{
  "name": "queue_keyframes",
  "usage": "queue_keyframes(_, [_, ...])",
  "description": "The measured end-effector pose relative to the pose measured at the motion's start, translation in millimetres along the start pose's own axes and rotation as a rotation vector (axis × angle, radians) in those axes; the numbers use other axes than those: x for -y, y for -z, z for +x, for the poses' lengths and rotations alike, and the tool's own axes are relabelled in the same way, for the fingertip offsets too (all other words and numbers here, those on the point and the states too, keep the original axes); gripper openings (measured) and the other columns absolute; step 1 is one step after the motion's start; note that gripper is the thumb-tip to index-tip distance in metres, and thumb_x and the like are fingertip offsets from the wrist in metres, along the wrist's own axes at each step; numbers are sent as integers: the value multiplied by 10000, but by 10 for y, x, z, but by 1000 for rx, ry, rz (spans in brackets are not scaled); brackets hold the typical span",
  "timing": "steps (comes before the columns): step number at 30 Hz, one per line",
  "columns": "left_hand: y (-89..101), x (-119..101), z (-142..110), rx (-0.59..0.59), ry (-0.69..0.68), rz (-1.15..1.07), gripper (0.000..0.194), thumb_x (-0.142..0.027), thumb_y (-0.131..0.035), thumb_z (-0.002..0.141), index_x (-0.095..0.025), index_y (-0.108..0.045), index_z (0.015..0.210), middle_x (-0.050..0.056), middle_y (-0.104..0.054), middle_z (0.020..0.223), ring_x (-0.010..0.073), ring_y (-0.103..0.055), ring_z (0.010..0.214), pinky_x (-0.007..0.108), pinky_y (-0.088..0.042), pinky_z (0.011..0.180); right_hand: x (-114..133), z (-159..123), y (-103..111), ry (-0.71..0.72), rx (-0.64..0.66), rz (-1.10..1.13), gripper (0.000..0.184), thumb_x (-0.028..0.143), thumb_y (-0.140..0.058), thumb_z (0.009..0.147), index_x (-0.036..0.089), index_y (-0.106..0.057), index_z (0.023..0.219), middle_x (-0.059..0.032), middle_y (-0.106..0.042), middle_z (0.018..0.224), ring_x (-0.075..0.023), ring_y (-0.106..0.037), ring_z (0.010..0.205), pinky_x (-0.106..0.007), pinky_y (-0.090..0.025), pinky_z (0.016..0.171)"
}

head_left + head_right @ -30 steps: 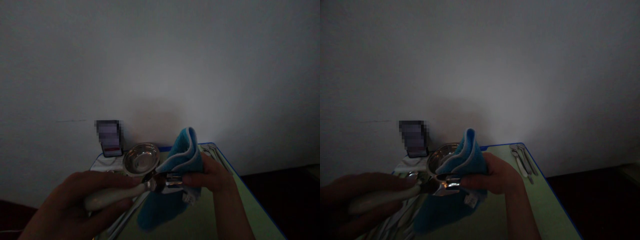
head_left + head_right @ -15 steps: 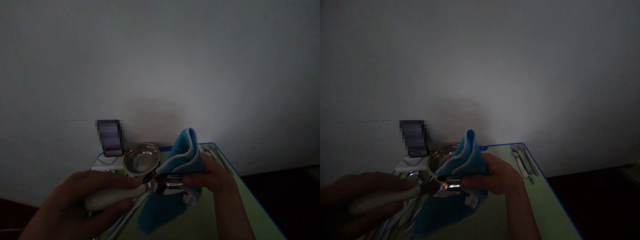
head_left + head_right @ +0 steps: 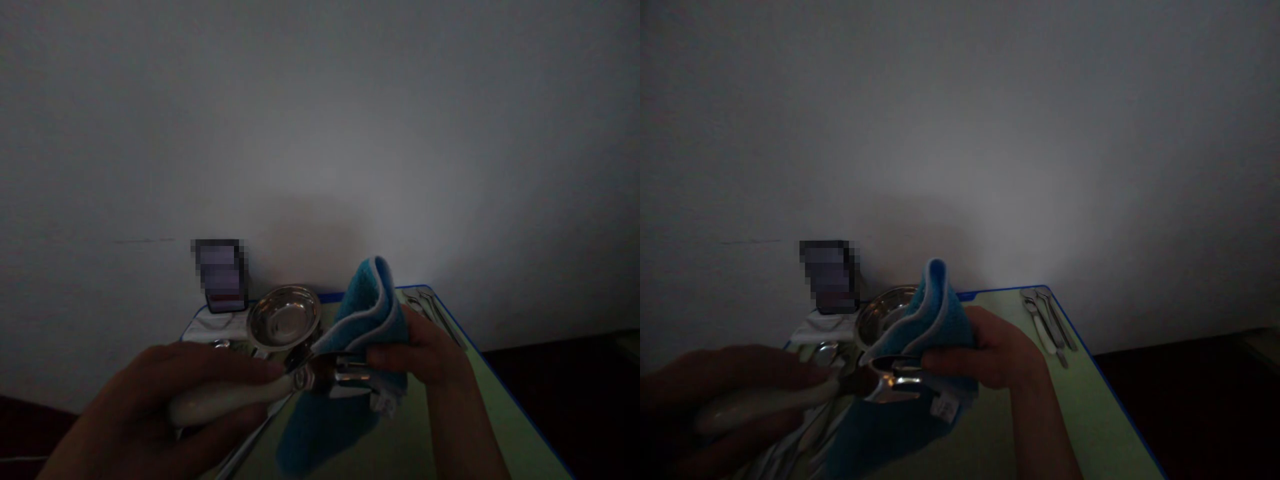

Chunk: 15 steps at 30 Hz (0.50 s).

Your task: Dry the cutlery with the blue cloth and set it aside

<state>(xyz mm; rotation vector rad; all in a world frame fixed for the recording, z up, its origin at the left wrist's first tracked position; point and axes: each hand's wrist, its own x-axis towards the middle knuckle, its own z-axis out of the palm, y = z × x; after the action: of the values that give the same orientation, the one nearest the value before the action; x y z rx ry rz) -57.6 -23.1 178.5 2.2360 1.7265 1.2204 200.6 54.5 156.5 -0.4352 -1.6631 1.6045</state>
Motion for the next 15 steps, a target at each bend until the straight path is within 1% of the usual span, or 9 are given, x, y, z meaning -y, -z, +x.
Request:
queue_keyframes(3, [1, 2, -1, 3, -16, -20, 163, -396, -689, 610, -428, -680, 770, -49, -685, 728, 166, -627, 639, 225, -548, 538, -11, 0, -2, -5, -20, 5, 248, 264, -688, 710, 227, -682, 955, 24, -669, 772, -57, -592, 649, -133, -489, 618])
queue_keyframes(6, [6, -3, 7, 8, -30, -34, 188, -351, -683, 617, -441, -675, 783, -54, -685, 719, 162, -622, 630, 229, -548, 546, -14, 6, -4, -4, -3, -9, 246, 256, -689, 708, 219, -679, 951, 25, -661, 750, -52, -580, 627, -127, -487, 603])
queue_keyframes(9, [12, -9, 13, 9, -32, -33, 196, -338, -685, 610, -437, -676, 780, -55, -688, 720, 159, -622, 629, 226, -542, 541, -3, 10, -7, 6, 8, -11, 232, 258, -680, 717, 223, -675, 946, 25, -669, 776, -51, -586, 648, -126, -493, 614])
queue_keyframes(12, [15, -7, 11, 8, -37, -29, 191, -350, -682, 602, -436, -679, 773, -55, -686, 714, 163, -626, 633, 229, -540, 534, 13, 9, -5, 11, 14, -23, 228, 291, -680, 714, 207, -679, 925, 1, -684, 820, -73, -603, 683, -148, -510, 624])
queue_keyframes(15, [11, -9, 6, 23, -22, -46, 198, -328, -676, 605, -431, -683, 774, -50, -688, 720, 166, -632, 637, 229, -539, 525, 16, 4, -1, 23, 1, -58, 229, 300, -675, 715, 197, -679, 920, -6, -692, 814, -82, -606, 676, -160, -514, 618])
